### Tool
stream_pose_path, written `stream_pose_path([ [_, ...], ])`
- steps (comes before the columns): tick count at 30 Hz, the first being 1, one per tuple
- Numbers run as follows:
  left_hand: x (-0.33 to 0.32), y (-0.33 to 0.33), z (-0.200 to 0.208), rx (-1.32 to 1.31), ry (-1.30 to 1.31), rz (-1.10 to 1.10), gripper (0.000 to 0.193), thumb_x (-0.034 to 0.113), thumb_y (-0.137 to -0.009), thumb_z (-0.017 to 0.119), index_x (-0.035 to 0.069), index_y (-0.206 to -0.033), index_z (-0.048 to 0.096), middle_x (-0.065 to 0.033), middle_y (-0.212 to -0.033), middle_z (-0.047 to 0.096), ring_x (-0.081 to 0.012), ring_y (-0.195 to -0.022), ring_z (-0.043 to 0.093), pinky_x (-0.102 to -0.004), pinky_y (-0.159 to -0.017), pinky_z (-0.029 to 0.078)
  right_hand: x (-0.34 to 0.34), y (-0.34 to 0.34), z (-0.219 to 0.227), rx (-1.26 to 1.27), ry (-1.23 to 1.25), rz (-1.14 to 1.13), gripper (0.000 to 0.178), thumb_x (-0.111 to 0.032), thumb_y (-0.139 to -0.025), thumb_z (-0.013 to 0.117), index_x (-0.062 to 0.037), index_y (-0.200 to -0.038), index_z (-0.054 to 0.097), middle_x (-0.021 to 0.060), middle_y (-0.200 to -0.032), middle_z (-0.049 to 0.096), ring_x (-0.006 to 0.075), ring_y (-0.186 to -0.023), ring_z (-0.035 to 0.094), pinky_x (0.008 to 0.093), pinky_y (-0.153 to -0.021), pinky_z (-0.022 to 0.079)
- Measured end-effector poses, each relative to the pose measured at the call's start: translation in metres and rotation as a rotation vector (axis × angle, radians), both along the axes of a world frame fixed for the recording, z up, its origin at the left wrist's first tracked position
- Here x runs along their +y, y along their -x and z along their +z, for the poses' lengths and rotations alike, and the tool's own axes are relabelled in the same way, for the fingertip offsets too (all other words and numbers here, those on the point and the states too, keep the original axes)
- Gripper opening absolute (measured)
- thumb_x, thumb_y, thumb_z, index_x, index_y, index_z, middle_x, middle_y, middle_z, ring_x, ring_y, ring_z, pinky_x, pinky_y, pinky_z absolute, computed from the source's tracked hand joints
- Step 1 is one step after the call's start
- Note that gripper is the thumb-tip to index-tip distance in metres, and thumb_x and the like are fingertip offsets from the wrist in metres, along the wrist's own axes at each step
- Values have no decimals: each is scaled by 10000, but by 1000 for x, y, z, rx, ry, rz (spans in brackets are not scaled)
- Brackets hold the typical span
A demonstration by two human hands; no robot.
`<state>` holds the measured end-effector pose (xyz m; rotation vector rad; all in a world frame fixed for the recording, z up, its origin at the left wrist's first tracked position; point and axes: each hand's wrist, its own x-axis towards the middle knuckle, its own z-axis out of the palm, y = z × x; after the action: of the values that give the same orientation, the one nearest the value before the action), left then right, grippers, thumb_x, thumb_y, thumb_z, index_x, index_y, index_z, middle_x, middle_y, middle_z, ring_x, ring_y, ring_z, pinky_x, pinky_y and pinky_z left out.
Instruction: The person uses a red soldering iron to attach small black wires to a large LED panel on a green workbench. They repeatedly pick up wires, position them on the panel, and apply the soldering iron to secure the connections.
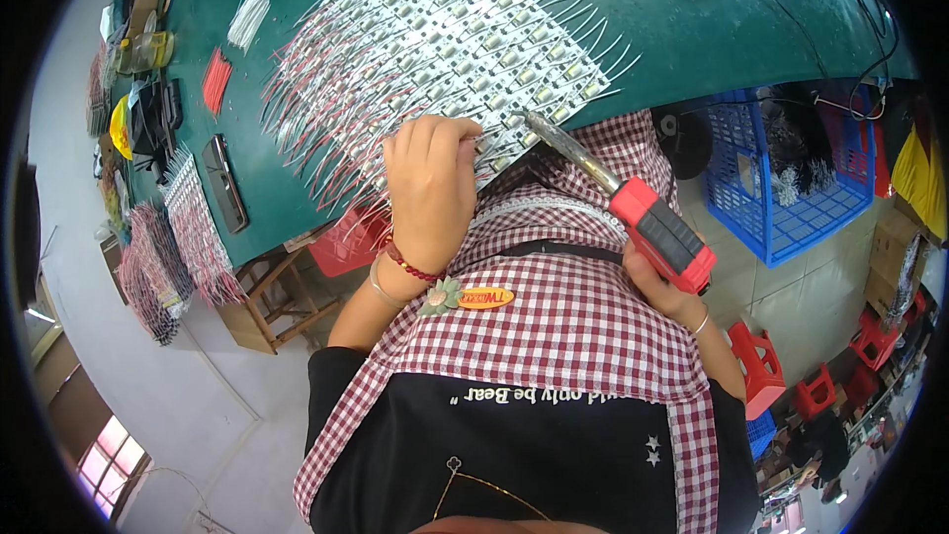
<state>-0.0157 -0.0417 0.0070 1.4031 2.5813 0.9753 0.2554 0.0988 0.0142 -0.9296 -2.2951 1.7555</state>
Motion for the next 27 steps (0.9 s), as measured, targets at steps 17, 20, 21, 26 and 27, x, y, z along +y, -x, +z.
stream_pose_path([
  [17,5,-3,-3,-102,-101,94,86,18,-782,682,77,-837,652,-22,-706,579,-170,-625,536,-333,-636,340,1,7,8,7,18,5,130,-103,-765,679,-13,-854,652,98,-772,642,252,-673,618,350,-606,478],
  [20,7,-5,-8,-119,-166,108,89,12,-771,686,83,-812,652,-4,-654,573,-151,-529,502,-320,-628,338,-1,12,11,21,-9,10,127,-97,-757,674,-11,-847,649,102,-773,638,261,-664,611,352,-596,472],
  [21,7,-6,-9,-126,-171,115,90,13,-766,689,85,-806,653,0,-645,574,-149,-513,493,-317,-626,336,0,13,13,24,-18,15,123,-91,-755,672,-10,-844,647,104,-774,635,264,-661,608,350,-594,470],
  [26,9,-10,-10,-150,-208,160,93,21,-747,701,93,-778,652,15,-581,561,-145,-466,460,-312,-613,334,-2,15,13,60,-72,19,105,-47,-742,652,2,-834,641,113,-769,620,280,-649,597,343,-584,463],
  [27,10,-10,-9,-152,-199,170,92,24,-745,702,95,-774,651,16,-566,554,-147,-466,459,-313,-611,334,-2,15,13,69,-85,28,106,-40,-739,650,5,-835,641,114,-767,617,279,-647,595,343,-581,461],
])
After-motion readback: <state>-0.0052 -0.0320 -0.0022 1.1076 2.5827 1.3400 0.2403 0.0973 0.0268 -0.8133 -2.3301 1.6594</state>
